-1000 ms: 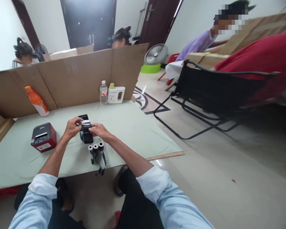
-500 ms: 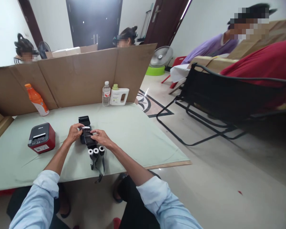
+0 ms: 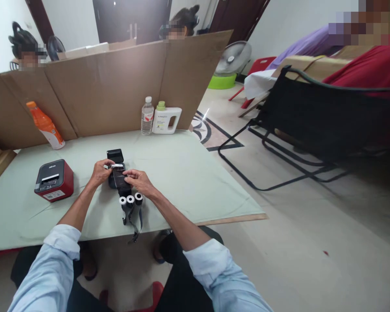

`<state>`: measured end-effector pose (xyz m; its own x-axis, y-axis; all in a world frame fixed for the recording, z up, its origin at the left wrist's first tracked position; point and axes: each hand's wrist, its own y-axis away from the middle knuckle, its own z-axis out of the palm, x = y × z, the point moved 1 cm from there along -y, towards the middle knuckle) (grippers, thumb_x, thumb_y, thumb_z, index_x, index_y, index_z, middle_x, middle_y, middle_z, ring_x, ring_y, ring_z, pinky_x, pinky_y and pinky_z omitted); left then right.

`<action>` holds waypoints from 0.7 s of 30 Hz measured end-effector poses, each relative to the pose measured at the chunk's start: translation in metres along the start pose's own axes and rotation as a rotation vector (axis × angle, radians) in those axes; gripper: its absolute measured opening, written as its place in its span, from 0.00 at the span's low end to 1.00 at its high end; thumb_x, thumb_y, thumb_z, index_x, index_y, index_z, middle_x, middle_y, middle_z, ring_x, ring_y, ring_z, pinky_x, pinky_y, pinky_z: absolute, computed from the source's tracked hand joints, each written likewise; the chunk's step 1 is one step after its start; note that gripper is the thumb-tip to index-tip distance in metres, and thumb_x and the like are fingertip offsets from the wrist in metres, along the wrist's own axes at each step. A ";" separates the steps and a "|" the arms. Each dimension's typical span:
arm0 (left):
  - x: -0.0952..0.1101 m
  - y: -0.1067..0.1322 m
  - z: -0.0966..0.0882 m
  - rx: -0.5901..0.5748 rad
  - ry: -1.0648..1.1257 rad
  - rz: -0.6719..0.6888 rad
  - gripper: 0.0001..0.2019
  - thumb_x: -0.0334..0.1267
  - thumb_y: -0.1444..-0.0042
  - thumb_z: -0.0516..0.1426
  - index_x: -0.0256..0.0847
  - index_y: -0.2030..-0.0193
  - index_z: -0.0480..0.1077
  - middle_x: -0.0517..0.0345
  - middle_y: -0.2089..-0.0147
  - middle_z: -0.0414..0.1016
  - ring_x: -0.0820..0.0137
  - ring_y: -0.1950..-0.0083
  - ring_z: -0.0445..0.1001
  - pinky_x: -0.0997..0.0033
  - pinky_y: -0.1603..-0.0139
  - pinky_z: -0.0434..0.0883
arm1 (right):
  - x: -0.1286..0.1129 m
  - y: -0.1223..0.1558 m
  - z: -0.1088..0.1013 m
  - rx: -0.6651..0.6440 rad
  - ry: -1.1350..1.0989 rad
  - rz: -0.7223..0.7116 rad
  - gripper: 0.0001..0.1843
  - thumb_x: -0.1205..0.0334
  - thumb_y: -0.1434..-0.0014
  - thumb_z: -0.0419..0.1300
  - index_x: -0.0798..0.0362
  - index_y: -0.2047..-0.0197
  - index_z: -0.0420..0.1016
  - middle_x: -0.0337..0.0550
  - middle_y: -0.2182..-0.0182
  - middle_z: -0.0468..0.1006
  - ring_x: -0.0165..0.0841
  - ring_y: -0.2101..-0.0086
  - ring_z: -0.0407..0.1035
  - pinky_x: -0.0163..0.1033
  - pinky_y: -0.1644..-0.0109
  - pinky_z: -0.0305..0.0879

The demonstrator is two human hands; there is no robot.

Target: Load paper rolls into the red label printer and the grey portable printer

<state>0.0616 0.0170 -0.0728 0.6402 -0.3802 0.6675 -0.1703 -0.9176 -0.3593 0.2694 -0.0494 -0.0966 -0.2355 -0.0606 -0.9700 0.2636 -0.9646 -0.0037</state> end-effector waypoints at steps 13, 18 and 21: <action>0.005 -0.001 0.003 -0.012 -0.015 -0.023 0.14 0.29 0.53 0.57 0.38 0.61 0.81 0.54 0.60 0.82 0.65 0.59 0.78 0.69 0.57 0.75 | 0.012 -0.003 -0.003 0.001 -0.010 -0.003 0.22 0.54 0.55 0.70 0.53 0.56 0.80 0.31 0.76 0.74 0.26 0.76 0.65 0.32 0.71 0.62; 0.008 0.001 0.003 -0.031 -0.100 0.017 0.13 0.28 0.51 0.57 0.40 0.60 0.80 0.54 0.59 0.83 0.64 0.58 0.77 0.66 0.53 0.74 | 0.012 0.001 -0.003 -0.015 -0.007 0.002 0.22 0.55 0.54 0.70 0.54 0.55 0.80 0.33 0.75 0.76 0.26 0.75 0.66 0.32 0.71 0.63; 0.010 0.003 0.004 -0.037 -0.135 0.043 0.13 0.28 0.51 0.58 0.41 0.60 0.79 0.55 0.60 0.83 0.63 0.57 0.77 0.64 0.52 0.74 | 0.013 0.003 -0.003 -0.029 -0.002 0.012 0.22 0.55 0.53 0.71 0.54 0.54 0.80 0.33 0.75 0.75 0.27 0.75 0.67 0.32 0.71 0.65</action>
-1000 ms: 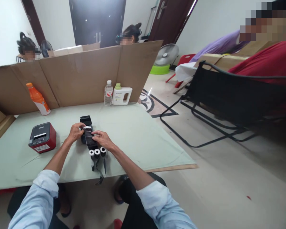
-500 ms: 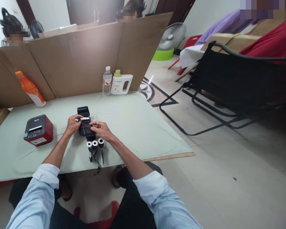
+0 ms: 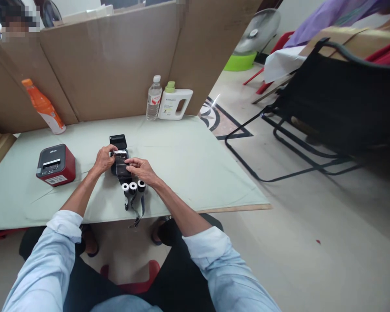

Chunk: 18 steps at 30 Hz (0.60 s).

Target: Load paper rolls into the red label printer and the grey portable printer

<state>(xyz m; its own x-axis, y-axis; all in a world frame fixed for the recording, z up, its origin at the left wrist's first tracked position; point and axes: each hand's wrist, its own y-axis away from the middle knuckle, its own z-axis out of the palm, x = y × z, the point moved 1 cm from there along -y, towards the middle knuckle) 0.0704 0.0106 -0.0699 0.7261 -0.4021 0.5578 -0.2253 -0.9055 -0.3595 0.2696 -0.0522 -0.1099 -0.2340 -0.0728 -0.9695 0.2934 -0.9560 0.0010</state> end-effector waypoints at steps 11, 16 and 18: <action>0.000 -0.004 -0.004 -0.052 0.086 -0.039 0.13 0.26 0.55 0.57 0.39 0.63 0.79 0.57 0.61 0.83 0.65 0.57 0.79 0.66 0.52 0.74 | 0.000 0.003 0.002 -0.025 0.022 0.027 0.17 0.57 0.54 0.71 0.53 0.59 0.81 0.39 0.70 0.82 0.32 0.69 0.75 0.37 0.62 0.73; -0.007 -0.001 0.001 0.011 0.180 -0.089 0.13 0.27 0.54 0.56 0.39 0.63 0.79 0.56 0.61 0.83 0.65 0.57 0.79 0.66 0.51 0.75 | -0.003 0.002 0.002 -0.021 0.002 0.013 0.16 0.58 0.53 0.71 0.54 0.60 0.81 0.38 0.70 0.83 0.32 0.69 0.76 0.38 0.60 0.75; -0.010 0.000 0.001 0.008 0.211 -0.089 0.13 0.27 0.54 0.56 0.39 0.63 0.79 0.56 0.60 0.84 0.65 0.56 0.80 0.65 0.49 0.75 | -0.004 0.001 0.002 -0.018 0.001 0.003 0.15 0.59 0.53 0.71 0.54 0.61 0.81 0.39 0.70 0.83 0.32 0.69 0.76 0.38 0.59 0.75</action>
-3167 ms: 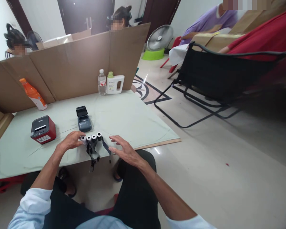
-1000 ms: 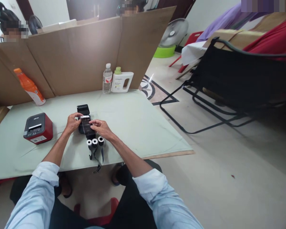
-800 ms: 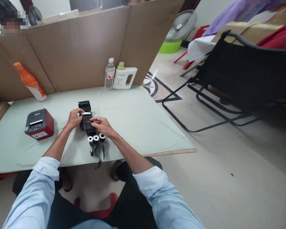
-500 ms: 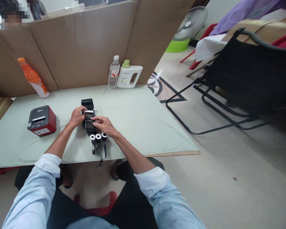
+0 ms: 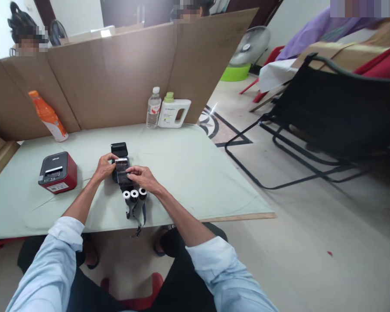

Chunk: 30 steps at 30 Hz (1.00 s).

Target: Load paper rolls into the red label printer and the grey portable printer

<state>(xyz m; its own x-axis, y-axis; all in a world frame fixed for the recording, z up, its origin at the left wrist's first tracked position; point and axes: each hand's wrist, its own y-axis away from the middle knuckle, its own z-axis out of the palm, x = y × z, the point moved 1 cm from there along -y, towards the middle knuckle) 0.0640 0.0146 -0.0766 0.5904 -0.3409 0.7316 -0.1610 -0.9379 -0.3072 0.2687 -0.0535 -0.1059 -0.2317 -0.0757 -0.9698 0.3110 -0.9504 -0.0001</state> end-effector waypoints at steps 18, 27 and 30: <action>0.000 -0.006 -0.015 -0.166 -0.261 0.150 0.18 0.27 0.50 0.58 0.43 0.55 0.83 0.52 0.50 0.85 0.59 0.48 0.81 0.58 0.39 0.75 | -0.003 -0.005 0.002 -0.045 0.012 -0.006 0.17 0.58 0.56 0.70 0.55 0.61 0.80 0.38 0.71 0.82 0.31 0.69 0.75 0.38 0.61 0.73; -0.003 -0.011 -0.015 -0.314 -0.448 0.194 0.20 0.27 0.45 0.54 0.44 0.54 0.85 0.54 0.44 0.82 0.61 0.42 0.79 0.57 0.33 0.72 | 0.000 -0.009 0.000 -0.044 0.082 -0.062 0.16 0.58 0.53 0.68 0.55 0.60 0.81 0.38 0.70 0.81 0.30 0.70 0.71 0.36 0.63 0.68; -0.004 -0.011 -0.018 -0.312 -0.399 0.214 0.20 0.28 0.42 0.53 0.44 0.51 0.84 0.53 0.42 0.81 0.61 0.39 0.77 0.57 0.32 0.71 | 0.000 -0.009 0.001 -0.044 0.103 -0.053 0.16 0.58 0.54 0.67 0.55 0.60 0.81 0.36 0.73 0.78 0.28 0.72 0.68 0.35 0.66 0.64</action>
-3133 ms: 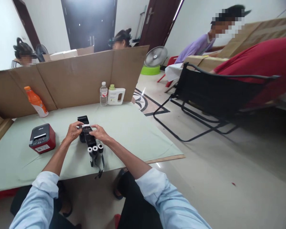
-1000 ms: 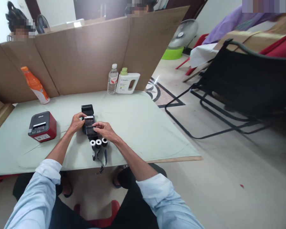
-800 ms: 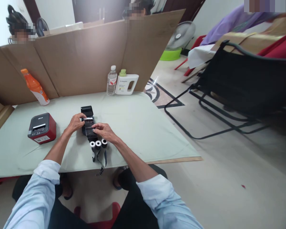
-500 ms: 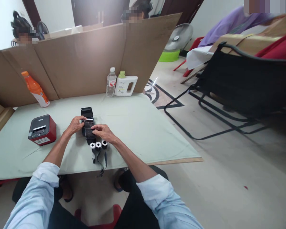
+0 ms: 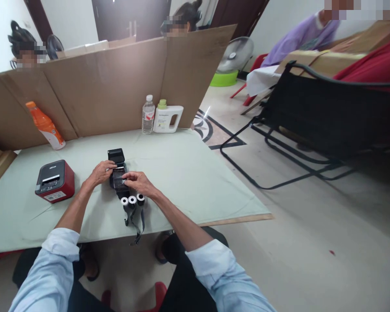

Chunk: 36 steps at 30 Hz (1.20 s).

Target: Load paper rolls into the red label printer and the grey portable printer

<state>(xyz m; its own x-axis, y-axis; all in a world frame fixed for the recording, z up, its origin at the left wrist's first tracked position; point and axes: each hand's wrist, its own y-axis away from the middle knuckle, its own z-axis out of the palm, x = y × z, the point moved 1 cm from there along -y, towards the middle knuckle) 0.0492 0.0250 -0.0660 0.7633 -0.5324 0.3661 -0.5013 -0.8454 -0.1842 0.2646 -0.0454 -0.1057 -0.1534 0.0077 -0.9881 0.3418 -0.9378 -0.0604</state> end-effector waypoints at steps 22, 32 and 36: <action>-0.018 -0.007 -0.002 0.101 0.741 -0.229 0.69 0.47 0.66 0.78 0.44 0.20 0.45 0.32 0.23 0.53 0.43 0.29 0.65 0.43 0.34 0.69 | -0.001 0.001 -0.005 -0.202 0.102 0.140 0.12 0.62 0.55 0.67 0.56 0.65 0.81 0.35 0.78 0.76 0.28 0.76 0.66 0.34 0.69 0.60; -0.010 0.017 -0.013 -0.058 0.457 -0.036 0.40 0.52 0.59 0.75 0.48 0.36 0.75 0.45 0.29 0.62 0.47 0.31 0.65 0.52 0.43 0.78 | -0.005 0.003 -0.005 -0.183 0.120 0.141 0.13 0.61 0.55 0.67 0.56 0.64 0.83 0.35 0.77 0.77 0.28 0.74 0.66 0.35 0.67 0.60; -0.007 0.029 -0.014 -0.111 0.387 0.003 0.40 0.55 0.54 0.73 0.52 0.34 0.73 0.45 0.24 0.56 0.45 0.26 0.61 0.47 0.39 0.75 | -0.005 0.003 -0.005 -0.181 0.129 0.130 0.13 0.61 0.55 0.67 0.56 0.64 0.82 0.34 0.78 0.75 0.28 0.75 0.64 0.35 0.68 0.58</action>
<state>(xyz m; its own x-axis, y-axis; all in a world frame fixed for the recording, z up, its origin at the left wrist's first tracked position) 0.0234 0.0048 -0.0614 0.5624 -0.4613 0.6862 -0.5606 -0.8228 -0.0936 0.2709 -0.0465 -0.1013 0.0187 -0.0541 -0.9984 0.5135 -0.8563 0.0560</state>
